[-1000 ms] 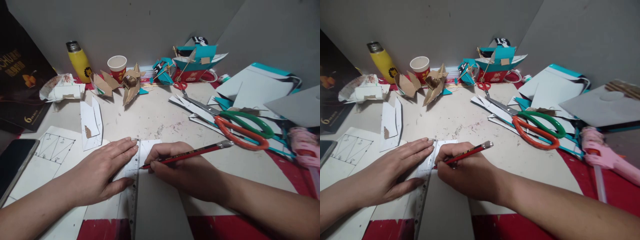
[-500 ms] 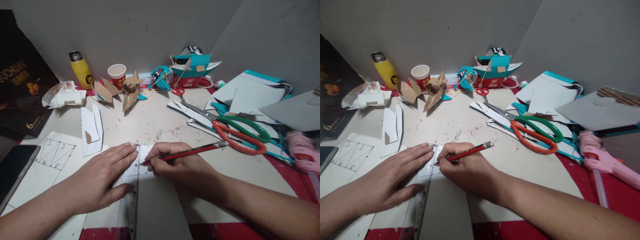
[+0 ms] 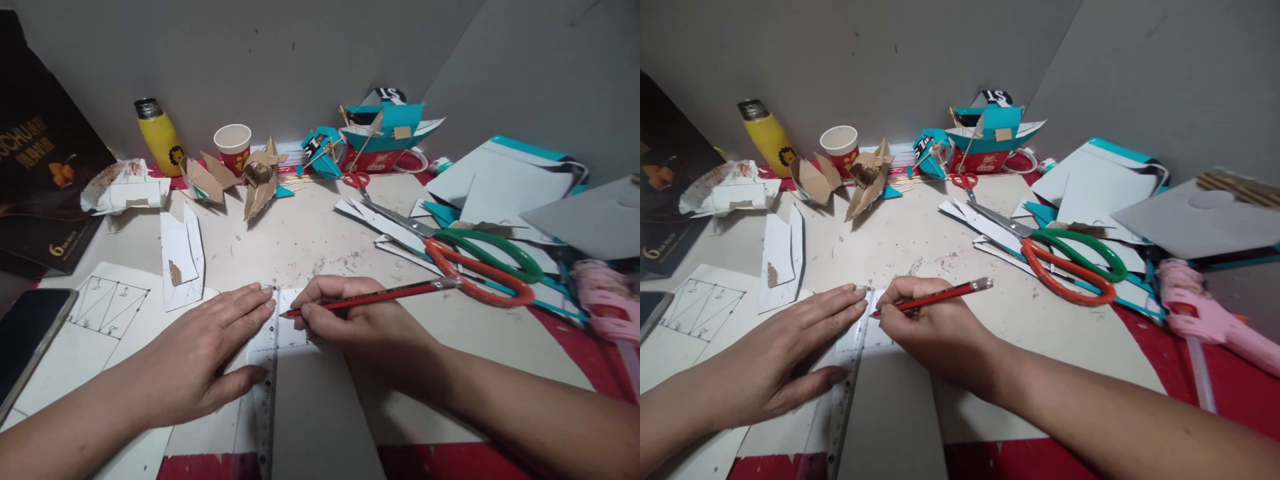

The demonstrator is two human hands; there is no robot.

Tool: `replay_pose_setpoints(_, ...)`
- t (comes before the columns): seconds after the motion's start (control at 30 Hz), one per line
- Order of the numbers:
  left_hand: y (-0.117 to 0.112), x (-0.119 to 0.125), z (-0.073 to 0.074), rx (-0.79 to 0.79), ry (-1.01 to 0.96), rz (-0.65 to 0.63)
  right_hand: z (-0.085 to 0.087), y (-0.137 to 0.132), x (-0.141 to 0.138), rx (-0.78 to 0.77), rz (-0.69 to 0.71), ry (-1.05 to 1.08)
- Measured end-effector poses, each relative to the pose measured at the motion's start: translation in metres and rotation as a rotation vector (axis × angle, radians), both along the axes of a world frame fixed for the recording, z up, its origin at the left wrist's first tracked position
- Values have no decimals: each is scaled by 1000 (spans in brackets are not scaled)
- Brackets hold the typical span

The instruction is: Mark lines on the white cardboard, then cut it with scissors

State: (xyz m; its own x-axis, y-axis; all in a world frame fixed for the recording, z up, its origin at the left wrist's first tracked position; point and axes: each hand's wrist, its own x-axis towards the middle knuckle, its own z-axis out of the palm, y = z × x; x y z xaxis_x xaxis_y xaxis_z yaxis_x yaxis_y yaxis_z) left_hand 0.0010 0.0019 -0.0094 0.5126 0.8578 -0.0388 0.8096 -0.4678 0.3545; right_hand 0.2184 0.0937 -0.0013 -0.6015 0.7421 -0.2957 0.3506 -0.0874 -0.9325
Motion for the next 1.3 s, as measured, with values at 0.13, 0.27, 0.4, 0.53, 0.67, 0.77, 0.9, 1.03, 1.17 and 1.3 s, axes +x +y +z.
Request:
replay_pose_setpoints(0.13, 0, 1, 0, 5, -22, 5, -3, 1, 0, 3, -15, 12)
replay_pose_setpoints(0.27, 0, 1, -2, 8, -36, 11, -8, 2, 1, 7, -32, 53)
replay_pose_setpoints(0.4, 0, 2, -1, 12, -27, 8, -11, 3, 2, -6, -54, 88)
replay_pose_setpoints(0.53, 0, 1, 0, 12, -24, 4, -11, 3, 1, -25, -80, 95)
replay_pose_setpoints(0.67, -1, 0, 0, 6, -18, 5, -12, 4, 0, -17, -94, 97)
replay_pose_setpoints(0.77, -1, 0, 0, 6, -7, 7, -12, 4, 0, -3, -99, 94)
replay_pose_setpoints(0.9, -1, 0, -1, 17, 23, -4, -13, 5, -1, -6, -118, 90)
replay_pose_setpoints(1.03, -1, 0, -2, 35, 24, -6, -14, 4, -2, -6, -143, 108)
replay_pose_setpoints(1.17, -1, 0, -3, 103, 25, -27, -15, 3, -2, -10, -204, 164)
replay_pose_setpoints(1.3, -1, -1, -4, 224, 34, -58, -14, 4, -2, -48, -219, 192)
